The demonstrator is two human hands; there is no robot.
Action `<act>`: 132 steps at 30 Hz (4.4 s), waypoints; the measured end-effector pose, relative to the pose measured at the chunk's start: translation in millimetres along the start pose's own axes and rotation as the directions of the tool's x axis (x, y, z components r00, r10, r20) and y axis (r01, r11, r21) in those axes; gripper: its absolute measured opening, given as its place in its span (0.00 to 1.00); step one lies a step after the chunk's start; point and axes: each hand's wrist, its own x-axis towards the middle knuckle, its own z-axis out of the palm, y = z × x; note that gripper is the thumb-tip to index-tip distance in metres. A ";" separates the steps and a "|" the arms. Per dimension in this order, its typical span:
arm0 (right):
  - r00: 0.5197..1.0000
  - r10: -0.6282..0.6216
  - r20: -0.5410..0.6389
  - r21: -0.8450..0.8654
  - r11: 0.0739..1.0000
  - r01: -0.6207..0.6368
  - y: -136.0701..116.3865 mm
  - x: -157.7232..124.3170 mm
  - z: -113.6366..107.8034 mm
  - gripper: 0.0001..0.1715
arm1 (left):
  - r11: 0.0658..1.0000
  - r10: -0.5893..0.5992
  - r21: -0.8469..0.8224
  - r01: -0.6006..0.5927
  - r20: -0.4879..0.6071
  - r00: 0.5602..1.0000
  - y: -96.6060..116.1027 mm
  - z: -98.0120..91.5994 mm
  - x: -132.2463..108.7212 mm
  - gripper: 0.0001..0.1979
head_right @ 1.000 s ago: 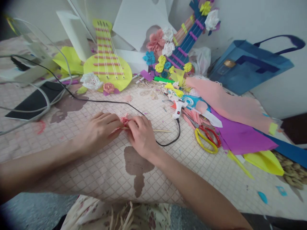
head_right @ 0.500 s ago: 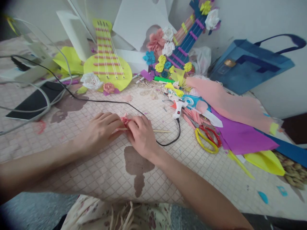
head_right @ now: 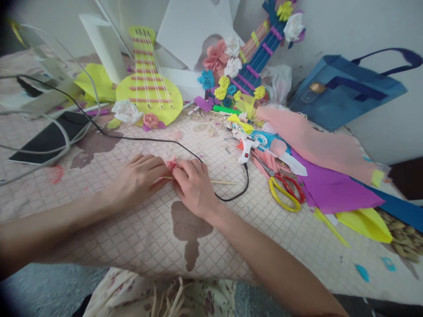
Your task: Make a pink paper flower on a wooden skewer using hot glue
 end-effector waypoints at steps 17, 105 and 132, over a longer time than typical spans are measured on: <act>0.999 0.051 0.002 0.081 0.995 -0.051 -1.0 1.1 -1.3 0.05 | 1.000 0.014 0.014 -0.013 -0.068 0.998 1.7 -2.6 -2.0 0.03; 0.999 -0.003 0.045 0.139 0.990 -0.004 -2.4 -1.8 -0.1 0.07 | 0.998 0.056 -0.010 -0.059 -0.178 0.982 5.8 -3.1 -12.2 0.06; 0.995 -0.056 -0.085 0.187 0.980 0.071 -4.2 -2.0 -1.7 0.07 | 0.886 -0.186 -0.447 0.127 -0.091 0.978 -3.1 7.1 -10.4 0.03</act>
